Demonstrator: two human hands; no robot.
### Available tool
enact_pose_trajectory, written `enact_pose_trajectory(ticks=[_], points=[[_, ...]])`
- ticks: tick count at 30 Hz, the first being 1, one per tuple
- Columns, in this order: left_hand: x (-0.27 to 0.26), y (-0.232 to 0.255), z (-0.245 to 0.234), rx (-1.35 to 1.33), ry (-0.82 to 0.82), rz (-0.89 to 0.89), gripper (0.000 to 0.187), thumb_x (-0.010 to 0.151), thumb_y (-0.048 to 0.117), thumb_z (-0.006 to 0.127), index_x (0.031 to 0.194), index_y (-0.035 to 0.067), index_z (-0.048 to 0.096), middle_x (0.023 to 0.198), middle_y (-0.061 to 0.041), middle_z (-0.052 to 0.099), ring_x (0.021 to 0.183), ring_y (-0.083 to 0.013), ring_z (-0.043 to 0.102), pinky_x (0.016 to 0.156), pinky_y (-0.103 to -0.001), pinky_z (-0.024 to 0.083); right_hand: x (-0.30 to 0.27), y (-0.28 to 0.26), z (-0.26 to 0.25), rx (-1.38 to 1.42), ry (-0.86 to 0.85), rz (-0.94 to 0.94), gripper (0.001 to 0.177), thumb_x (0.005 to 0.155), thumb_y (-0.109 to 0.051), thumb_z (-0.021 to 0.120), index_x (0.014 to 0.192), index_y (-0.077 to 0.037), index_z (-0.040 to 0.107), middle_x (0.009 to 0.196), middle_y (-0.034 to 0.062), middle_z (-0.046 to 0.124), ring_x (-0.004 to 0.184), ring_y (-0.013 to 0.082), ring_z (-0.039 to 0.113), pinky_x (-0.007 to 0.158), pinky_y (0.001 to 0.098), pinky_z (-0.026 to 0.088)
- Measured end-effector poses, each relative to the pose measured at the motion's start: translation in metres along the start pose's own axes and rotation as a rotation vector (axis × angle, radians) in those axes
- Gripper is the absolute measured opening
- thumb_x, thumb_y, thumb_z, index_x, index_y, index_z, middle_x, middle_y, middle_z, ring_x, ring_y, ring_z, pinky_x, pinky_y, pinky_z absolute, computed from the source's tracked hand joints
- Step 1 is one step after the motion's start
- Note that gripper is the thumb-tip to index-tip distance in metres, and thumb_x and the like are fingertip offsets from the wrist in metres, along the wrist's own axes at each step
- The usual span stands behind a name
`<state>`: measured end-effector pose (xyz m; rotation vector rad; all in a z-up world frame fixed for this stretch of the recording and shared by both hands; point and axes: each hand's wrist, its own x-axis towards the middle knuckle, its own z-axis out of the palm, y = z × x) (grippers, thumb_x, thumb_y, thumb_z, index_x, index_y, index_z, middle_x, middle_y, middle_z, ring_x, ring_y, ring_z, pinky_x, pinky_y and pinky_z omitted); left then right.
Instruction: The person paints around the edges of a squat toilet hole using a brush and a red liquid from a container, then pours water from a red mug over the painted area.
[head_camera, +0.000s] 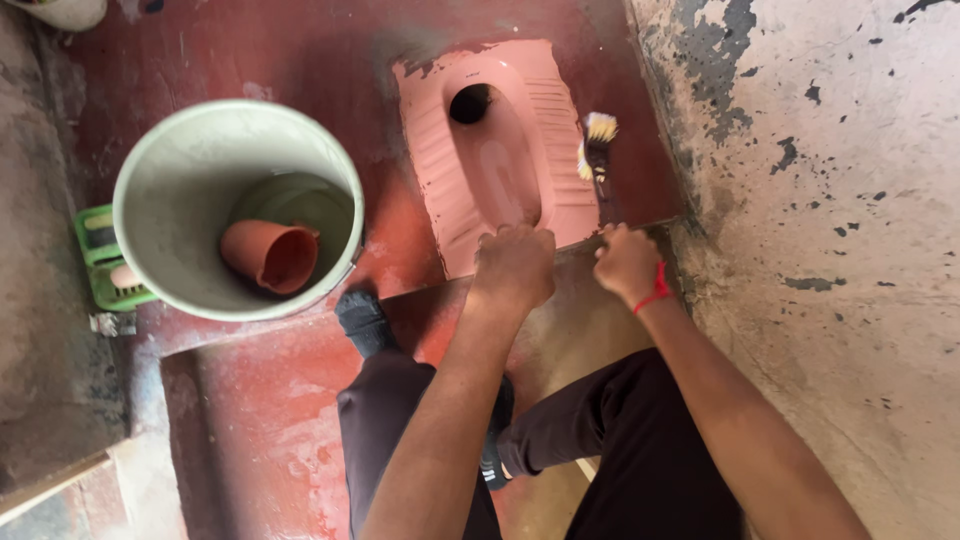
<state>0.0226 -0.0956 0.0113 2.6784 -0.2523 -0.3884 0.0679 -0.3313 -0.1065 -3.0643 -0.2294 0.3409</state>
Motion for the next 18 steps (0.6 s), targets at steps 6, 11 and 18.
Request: enact_pose_trajectory(ticks=[6,11,18], points=[[0.030,-0.018,-0.008,0.019,0.073,-0.017,0.027,0.078,0.009,0.069,0.105,0.010,0.073,0.105,-0.015,0.071,0.103,-0.0336,0.069,0.084,-0.048,0.055,0.011,0.002,0.019,0.062,0.181,0.005,0.044,0.083,-0.016,0.067,0.127,-0.011,0.071,0.125,0.0253,0.067,0.104,0.0475,0.066,0.086,0.0545,0.053],[0.023,-0.033,-0.009,-0.033,0.137,-0.004,0.033,0.078,0.005,0.067,0.108,0.015,0.073,0.098,-0.014,0.072,0.098,-0.0347,0.069,0.082,-0.050,0.055,0.051,0.021,0.036,0.211,0.082,0.196,0.039,0.100,-0.026,0.063,0.138,-0.017,0.067,0.110,0.0235,0.073,0.104,0.0439,0.070,0.092,0.0544,0.055],[0.027,-0.026,-0.018,-0.070,0.101,-0.014,0.043,0.076,0.003,0.066,0.116,0.018,0.071,0.099,-0.014,0.072,0.100,-0.0347,0.068,0.084,-0.050,0.053,0.071,-0.010,0.047,0.094,0.182,0.126,0.032,0.090,-0.019,0.059,0.118,-0.019,0.074,0.097,0.0239,0.070,0.088,0.0492,0.068,0.077,0.0591,0.054]])
